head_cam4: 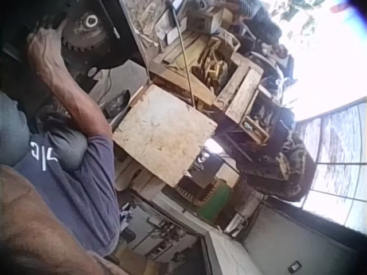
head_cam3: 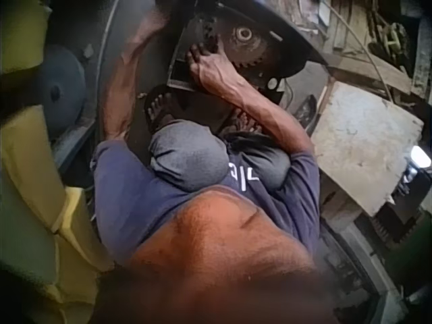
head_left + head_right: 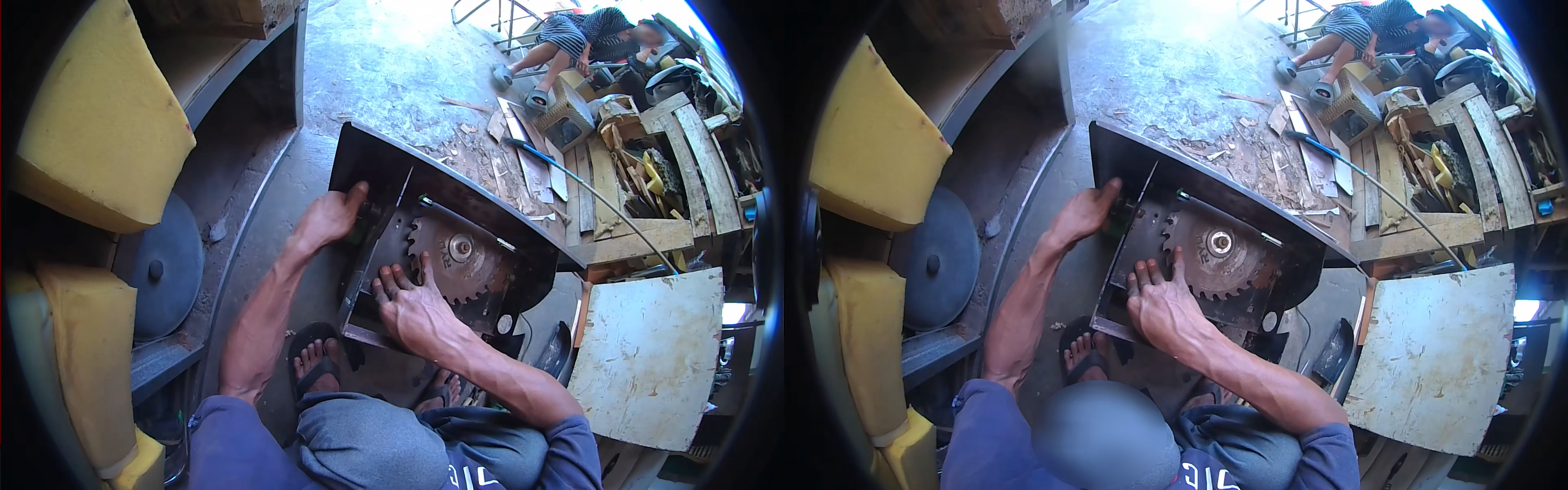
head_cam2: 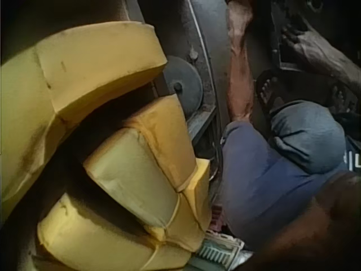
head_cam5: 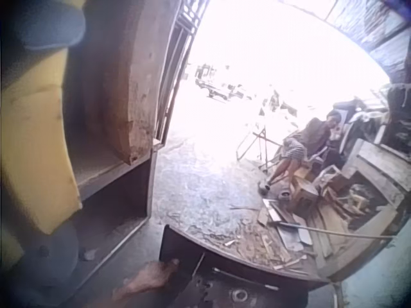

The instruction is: The person cleans and maintains a portable table saw by hand and with a screwdriver, then hammers the saw's top plate before handling a container of small metal parts.

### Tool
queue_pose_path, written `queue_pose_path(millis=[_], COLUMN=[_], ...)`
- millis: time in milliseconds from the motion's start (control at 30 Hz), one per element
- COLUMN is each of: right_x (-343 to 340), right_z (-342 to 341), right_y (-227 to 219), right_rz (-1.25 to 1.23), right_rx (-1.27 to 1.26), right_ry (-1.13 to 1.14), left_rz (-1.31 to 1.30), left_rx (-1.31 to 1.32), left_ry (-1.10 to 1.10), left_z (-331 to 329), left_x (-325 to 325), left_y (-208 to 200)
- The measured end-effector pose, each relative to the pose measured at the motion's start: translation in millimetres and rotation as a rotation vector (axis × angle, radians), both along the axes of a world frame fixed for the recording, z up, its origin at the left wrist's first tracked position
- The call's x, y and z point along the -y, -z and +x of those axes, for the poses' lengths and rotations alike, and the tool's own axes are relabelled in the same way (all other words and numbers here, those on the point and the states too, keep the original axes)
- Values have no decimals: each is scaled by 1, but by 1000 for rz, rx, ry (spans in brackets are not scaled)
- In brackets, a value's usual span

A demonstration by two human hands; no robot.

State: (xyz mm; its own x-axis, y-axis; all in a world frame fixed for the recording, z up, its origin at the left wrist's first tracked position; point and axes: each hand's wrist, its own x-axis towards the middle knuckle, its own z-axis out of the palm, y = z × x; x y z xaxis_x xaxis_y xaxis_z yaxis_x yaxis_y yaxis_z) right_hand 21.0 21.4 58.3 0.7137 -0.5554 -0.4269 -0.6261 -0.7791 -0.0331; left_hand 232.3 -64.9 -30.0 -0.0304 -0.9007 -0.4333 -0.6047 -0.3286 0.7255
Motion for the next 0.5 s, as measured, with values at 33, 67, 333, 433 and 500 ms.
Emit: queue_pose_path(millis=[33,67,333,433,500], right_x=[0,-1,-1,-2,-3], right_z=[1,2,-2,-2,-5], right_y=[0,-1,6,11,12], right_rz=[-3,-4,-10,-26,-25], right_rx=[4,18,28,60,56], right_ry=[1,0,12,0,7], left_rz=[-26,-273,239,-140,-456], left_rx=[126,-157,-306,-201,-490], left_ry=[34,-26,-117,5,-169], left_z=[2,6,2,3,-5], left_x=[-3,-14,-3,-12,-15], left_y=[5,10,-16,8,10])
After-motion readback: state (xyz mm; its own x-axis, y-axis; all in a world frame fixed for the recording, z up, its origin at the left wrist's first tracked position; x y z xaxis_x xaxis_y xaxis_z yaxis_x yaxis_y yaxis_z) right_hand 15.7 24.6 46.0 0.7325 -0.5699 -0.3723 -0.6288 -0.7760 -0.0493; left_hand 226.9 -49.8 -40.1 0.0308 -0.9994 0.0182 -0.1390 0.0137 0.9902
